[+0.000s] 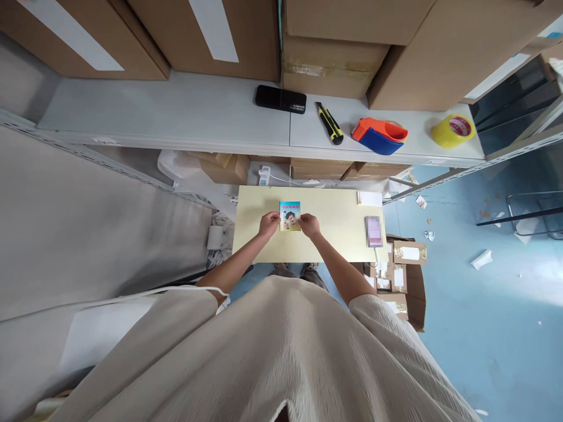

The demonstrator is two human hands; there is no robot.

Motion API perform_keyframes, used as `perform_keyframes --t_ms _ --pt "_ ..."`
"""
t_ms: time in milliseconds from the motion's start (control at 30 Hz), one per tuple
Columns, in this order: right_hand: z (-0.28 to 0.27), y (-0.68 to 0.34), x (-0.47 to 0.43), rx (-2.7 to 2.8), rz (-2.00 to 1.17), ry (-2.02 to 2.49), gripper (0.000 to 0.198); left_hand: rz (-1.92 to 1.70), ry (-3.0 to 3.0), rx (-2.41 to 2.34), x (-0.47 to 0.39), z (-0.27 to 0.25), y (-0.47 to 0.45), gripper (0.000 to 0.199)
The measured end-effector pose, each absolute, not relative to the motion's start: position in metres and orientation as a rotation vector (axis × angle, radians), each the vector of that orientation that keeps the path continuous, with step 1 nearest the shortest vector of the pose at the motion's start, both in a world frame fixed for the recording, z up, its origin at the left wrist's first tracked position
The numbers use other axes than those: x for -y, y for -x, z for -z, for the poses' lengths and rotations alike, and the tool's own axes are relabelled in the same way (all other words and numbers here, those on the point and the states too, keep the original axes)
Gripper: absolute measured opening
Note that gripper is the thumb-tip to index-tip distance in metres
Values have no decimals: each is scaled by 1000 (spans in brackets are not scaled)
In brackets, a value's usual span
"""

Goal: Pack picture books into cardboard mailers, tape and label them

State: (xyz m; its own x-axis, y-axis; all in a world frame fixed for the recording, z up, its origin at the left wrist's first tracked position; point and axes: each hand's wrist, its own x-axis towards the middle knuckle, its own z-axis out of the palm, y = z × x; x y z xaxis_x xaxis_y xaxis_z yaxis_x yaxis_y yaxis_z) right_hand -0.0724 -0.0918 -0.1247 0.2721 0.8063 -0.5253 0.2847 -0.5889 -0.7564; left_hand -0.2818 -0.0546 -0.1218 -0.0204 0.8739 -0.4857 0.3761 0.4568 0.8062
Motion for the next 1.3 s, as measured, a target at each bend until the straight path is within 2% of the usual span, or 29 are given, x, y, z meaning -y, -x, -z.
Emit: perform_keyframes --t_ms 400,633,800,967,1067,1300 --pt "163 109 93 1168 -1394 2245 26 -366 -1145 -1681 62 164 306 29" --pt "185 125 100 1362 -1396 2195 56 -286 -1461 -1631 80 183 325 53" --pt "175 122 129 2097 -1183 2028 71 15 -2044 -1258 112 181 352 65" --pt "163 124 132 2688 -1123 1821 92 157 -2217 -1175 116 180 373 81" --pt "161 139 111 2768 -1115 1854 92 210 -2187 -1271 104 180 380 90" --pt "159 194 50 2838 -1134 1912 89 325 -2119 -1485 65 175 403 90"
